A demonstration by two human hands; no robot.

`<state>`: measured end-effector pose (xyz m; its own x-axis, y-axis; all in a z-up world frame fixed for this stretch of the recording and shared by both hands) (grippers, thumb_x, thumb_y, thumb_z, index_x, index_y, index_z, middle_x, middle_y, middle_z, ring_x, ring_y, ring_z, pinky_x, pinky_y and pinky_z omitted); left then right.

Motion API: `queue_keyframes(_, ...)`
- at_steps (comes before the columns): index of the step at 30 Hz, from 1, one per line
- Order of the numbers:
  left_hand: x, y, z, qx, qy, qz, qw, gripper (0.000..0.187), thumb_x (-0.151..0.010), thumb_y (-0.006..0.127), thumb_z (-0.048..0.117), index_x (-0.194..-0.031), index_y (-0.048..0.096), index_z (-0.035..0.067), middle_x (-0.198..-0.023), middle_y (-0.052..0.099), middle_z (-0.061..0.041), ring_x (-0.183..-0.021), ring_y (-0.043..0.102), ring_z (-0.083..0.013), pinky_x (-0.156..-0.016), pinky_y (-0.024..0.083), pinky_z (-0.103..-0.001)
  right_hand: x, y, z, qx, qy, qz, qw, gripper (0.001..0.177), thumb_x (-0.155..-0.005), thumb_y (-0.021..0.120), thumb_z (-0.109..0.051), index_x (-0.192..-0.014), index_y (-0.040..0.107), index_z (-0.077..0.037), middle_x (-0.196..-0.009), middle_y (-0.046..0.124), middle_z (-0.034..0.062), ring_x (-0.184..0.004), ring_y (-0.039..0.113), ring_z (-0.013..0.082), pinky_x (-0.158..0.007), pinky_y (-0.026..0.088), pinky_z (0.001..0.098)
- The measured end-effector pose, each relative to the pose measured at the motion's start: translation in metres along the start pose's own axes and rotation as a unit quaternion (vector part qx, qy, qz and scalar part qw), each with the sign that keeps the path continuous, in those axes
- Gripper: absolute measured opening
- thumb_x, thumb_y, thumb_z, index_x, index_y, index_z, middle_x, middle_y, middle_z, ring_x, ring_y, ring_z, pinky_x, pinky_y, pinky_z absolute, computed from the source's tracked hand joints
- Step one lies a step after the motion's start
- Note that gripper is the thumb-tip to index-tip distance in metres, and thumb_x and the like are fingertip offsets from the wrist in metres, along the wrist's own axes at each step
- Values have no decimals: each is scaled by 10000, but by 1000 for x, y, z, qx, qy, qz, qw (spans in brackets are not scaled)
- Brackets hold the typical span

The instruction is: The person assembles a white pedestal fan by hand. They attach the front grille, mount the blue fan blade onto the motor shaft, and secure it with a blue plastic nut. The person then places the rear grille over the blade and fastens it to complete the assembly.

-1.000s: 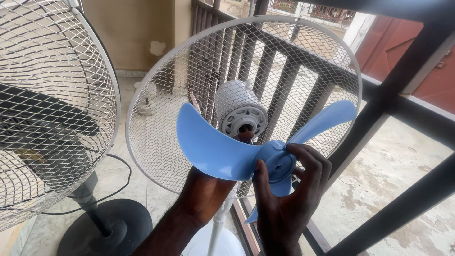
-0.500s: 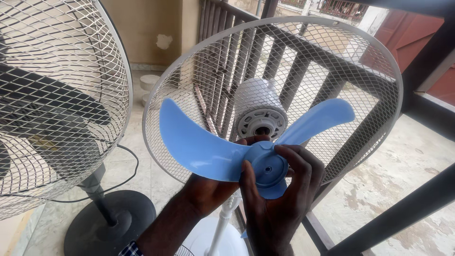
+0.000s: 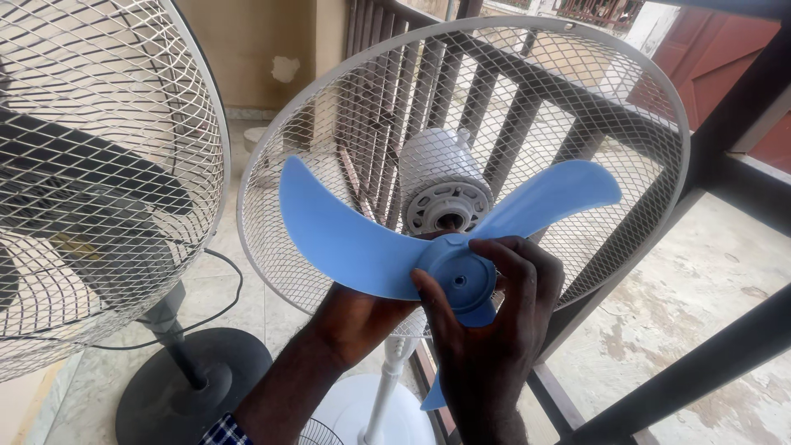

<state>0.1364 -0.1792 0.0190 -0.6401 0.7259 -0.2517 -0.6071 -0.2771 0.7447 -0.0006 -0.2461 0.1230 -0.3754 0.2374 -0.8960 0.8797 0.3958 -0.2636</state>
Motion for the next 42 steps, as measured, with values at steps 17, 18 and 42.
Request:
queue_keyframes(17,6,-5,16,-27,47,-2,999,483,-1049,622,331,-1306,573,-75,-1263,661,-170,-1200,629,-262,-1082,523,-455,8,21,46,-201,289,-76,933,519,-821,797,-374,-1173,615,-38,-1053,705,88,-967,757,197,-789,652,345)
queue_keyframes(18,6,-5,16,-26,44,1,999,493,-1040,613,338,-1313,574,-71,-1267,664,-169,-1203,632,-259,-1082,523,-450,6,20,44,-203,276,-72,937,508,-826,796,-369,-1165,622,-32,-1055,699,84,-959,763,194,-788,659,341)
queue_keyframes(42,2,-1,16,-22,26,5,999,326,-1036,584,262,-1225,617,-1,-1206,698,-122,-1159,659,-219,-1062,523,-460,-1,23,41,-306,217,-61,925,419,-907,735,-165,-1254,563,-7,-1150,671,135,-938,734,187,-733,641,300)
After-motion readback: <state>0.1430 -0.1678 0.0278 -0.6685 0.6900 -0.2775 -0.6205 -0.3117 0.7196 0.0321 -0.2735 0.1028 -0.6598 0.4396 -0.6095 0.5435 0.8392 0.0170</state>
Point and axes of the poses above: each hand's wrist, its own x-axis away from the middle knuckle, its own y-axis out of the palm, z = x × y, the point moved 8 cm from there along -x, towards the middle knuckle
